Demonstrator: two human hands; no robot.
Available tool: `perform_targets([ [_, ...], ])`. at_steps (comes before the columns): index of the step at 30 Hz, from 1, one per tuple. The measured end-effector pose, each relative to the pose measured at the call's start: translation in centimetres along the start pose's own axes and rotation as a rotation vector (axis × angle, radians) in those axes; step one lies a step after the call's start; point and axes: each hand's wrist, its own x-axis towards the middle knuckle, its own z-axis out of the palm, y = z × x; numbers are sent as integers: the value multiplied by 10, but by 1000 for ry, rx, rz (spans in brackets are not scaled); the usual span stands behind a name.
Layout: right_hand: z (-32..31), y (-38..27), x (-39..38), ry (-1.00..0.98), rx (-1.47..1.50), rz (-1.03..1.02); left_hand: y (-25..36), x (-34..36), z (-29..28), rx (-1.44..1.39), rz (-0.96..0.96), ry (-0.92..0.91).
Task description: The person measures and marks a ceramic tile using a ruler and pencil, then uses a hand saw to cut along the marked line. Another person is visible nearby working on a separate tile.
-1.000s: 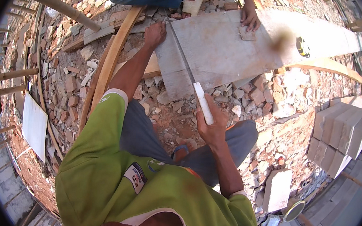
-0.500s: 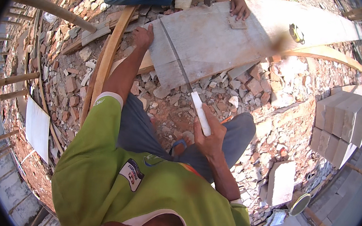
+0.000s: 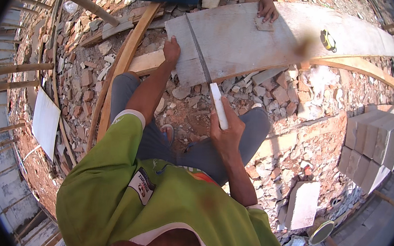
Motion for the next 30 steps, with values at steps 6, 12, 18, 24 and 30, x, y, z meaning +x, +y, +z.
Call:
perform_targets([
  [6, 22, -9, -5, 51, -56, -142, -11, 6, 1, -33, 81, 15],
  [12, 63, 6, 19, 67, -109, -70, -2, -4, 4, -79, 79, -64],
  [18, 70, -20, 21, 41, -213, -130, 0, -8, 0, -101, 92, -73],
  [24, 71, -41, 28, 20, -192, -45, 7, -12, -3, -74, 35, -68],
  [30, 55, -17, 8, -8, -229, -2, 1, -7, 1, -72, 54, -63],
])
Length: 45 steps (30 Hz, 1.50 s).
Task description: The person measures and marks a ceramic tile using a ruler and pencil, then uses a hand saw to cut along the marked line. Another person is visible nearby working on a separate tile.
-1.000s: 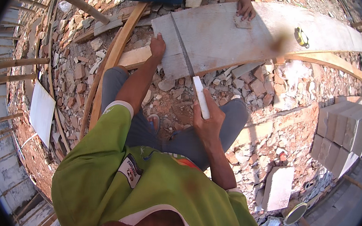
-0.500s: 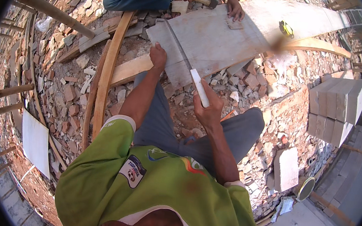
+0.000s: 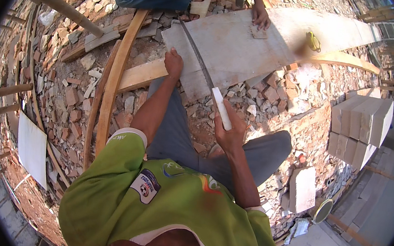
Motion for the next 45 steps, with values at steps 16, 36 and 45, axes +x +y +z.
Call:
perform_targets([
  [16, 36, 13, 37, -36, 52, -153, -1, 1, -4, 27, 14, 16],
  [36, -3, 39, 26, -12, 154, -3, 1, 2, 2, 38, 19, 57],
  [45, -14, 30, 11, -42, 171, -67, -9, 3, 0, 80, 18, 75],
])
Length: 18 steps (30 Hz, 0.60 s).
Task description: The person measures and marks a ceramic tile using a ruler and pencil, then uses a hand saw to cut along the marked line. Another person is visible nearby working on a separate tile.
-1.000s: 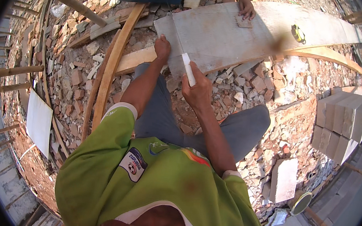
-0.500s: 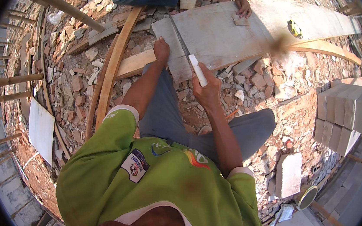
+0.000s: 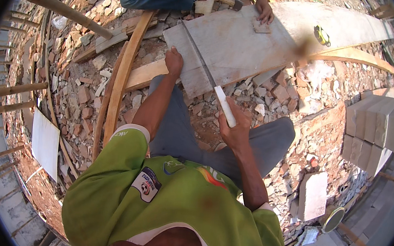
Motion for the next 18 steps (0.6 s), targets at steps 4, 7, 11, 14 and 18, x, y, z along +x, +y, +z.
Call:
perform_targets([
  [4, 36, 24, 49, 35, 2, 47, 6, -3, 4, 7, 26, -5],
  [7, 50, 16, 72, -38, -32, 52, -1, 1, 4, 5, 22, 6],
  [11, -3, 12, 0, 3, -29, -22, 13, -9, -3, -13, -13, -4],
  [14, 8, 20, 14, 10, -3, 51, 4, -1, 3, -6, -2, 16],
  [18, 47, 24, 62, -21, -37, 18, 2, 5, 3, 47, 38, -40],
])
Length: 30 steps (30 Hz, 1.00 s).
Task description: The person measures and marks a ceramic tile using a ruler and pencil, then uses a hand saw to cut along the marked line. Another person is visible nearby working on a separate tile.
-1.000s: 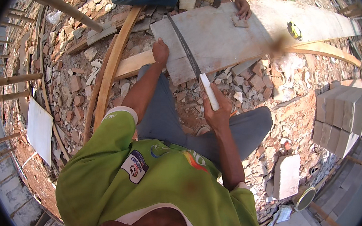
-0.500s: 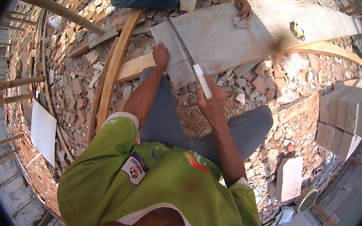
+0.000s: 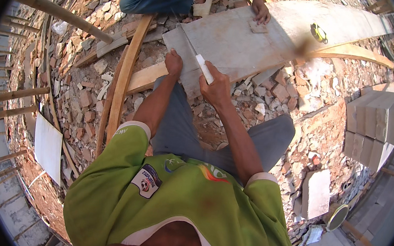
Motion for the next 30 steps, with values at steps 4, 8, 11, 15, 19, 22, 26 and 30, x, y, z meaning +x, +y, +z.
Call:
perform_targets([
  [4, -52, -4, -75, 14, 28, -44, -7, 0, 2, -19, -39, 0],
  [8, -44, -1, -66, 32, 48, 2, 3, -5, 1, -27, -33, 4],
  [11, -2, 0, -14, -26, -39, -15, 3, -6, -6, -10, -9, -20],
  [15, -39, 4, -58, -13, -8, -23, -4, -5, -4, -32, -42, -19],
  [19, -63, 0, -69, 19, 39, 19, 6, -7, -3, -33, -44, 2],
  [22, 1, 16, 5, 41, 23, -34, 8, -8, -1, -36, -19, -17],
  [26, -28, -6, -40, 29, -21, 4, -4, -4, -6, -48, -25, 4],
  [30, -52, -11, -75, -5, 59, 9, -1, -11, -5, -27, -41, -8],
])
